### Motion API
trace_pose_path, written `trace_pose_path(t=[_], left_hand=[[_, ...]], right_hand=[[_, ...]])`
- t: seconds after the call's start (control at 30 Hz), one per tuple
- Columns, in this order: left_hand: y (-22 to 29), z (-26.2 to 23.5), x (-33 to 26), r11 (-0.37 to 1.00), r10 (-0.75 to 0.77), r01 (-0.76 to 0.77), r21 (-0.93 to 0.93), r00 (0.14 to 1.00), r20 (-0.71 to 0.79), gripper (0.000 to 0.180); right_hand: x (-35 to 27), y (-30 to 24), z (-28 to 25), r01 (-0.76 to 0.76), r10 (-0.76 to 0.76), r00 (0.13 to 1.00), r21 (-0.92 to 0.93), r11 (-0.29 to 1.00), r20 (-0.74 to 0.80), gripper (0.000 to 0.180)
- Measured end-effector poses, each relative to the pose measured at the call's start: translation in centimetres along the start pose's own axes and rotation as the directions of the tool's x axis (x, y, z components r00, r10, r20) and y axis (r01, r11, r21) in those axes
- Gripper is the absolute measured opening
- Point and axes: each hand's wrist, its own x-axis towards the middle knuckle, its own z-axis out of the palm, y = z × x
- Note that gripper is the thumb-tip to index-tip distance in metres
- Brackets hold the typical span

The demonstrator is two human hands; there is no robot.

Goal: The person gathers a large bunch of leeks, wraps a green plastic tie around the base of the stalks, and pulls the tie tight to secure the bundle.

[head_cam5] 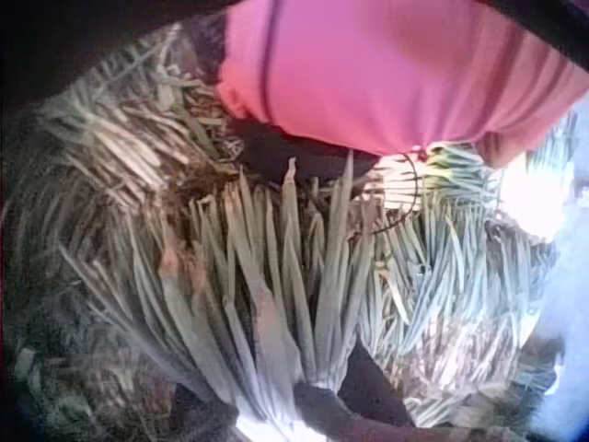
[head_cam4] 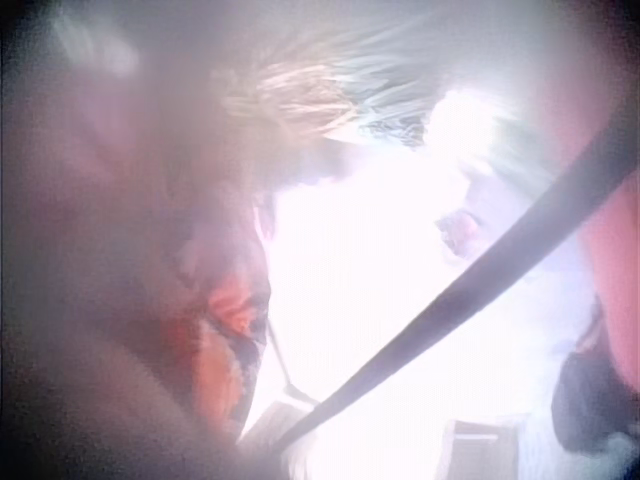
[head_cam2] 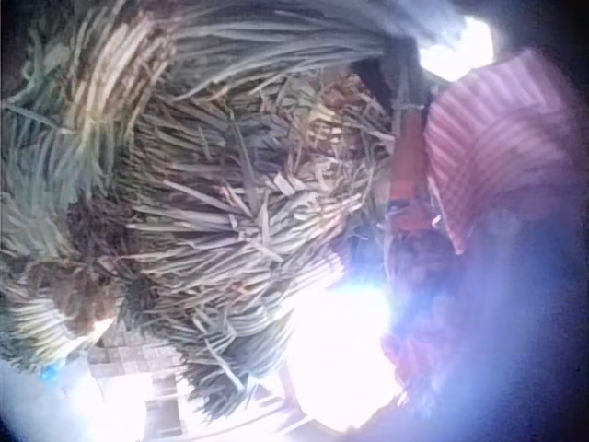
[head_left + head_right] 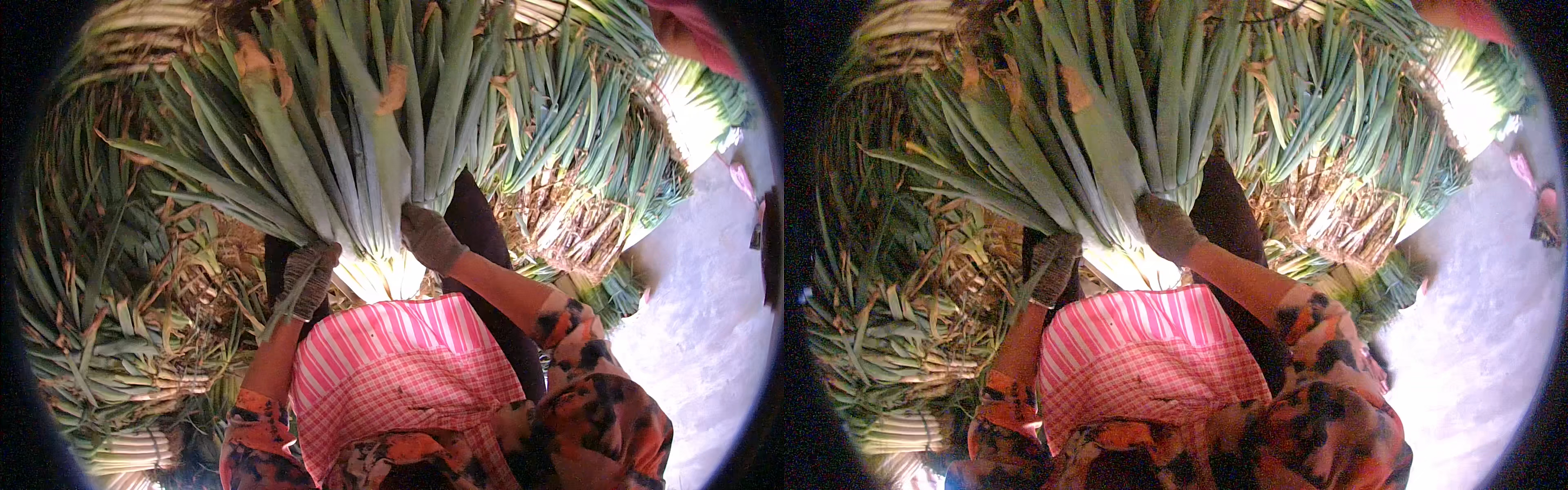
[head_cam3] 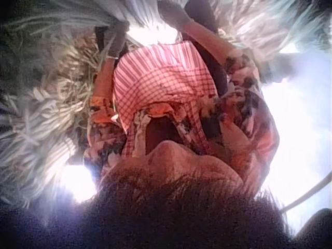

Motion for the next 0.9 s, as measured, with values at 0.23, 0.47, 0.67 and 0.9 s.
trace_pose_path(t=[0.23, 0.47, 0.67, 0.9], left_hand=[[2.7, -1.1, -1.1, 0.997, -0.048, 0.036, -0.063, 0.981, -0.19, 0.031], [2.6, 2.6, 0.6, 0.965, 0.021, -0.111, -0.236, 0.934, -0.356, 0.029], [2.3, 0.8, -5.8, 0.667, -0.452, 0.161, -0.727, 0.863, -0.224, 0.018], [4.6, 2.0, -0.8, 0.975, -0.098, 0.117, 0.189, 0.989, -0.107, 0.029]], right_hand=[[1.9, -0.1, 1.0, 0.071, -0.048, 0.979, -0.113, 0.991, 0.198, 0.03], [-7.7, 3.9, -4.8, -0.528, 0.367, 0.849, 0.579, 0.621, 0.381, 0.019], [-9.9, 4.6, -10.8, -0.705, 0.467, 0.539, 0.679, -0.206, 0.701, 0.012], [-2.3, 0.3, -4.1, -0.22, 0.178, 0.975, 0.668, 0.711, 0.132, 0.013]])
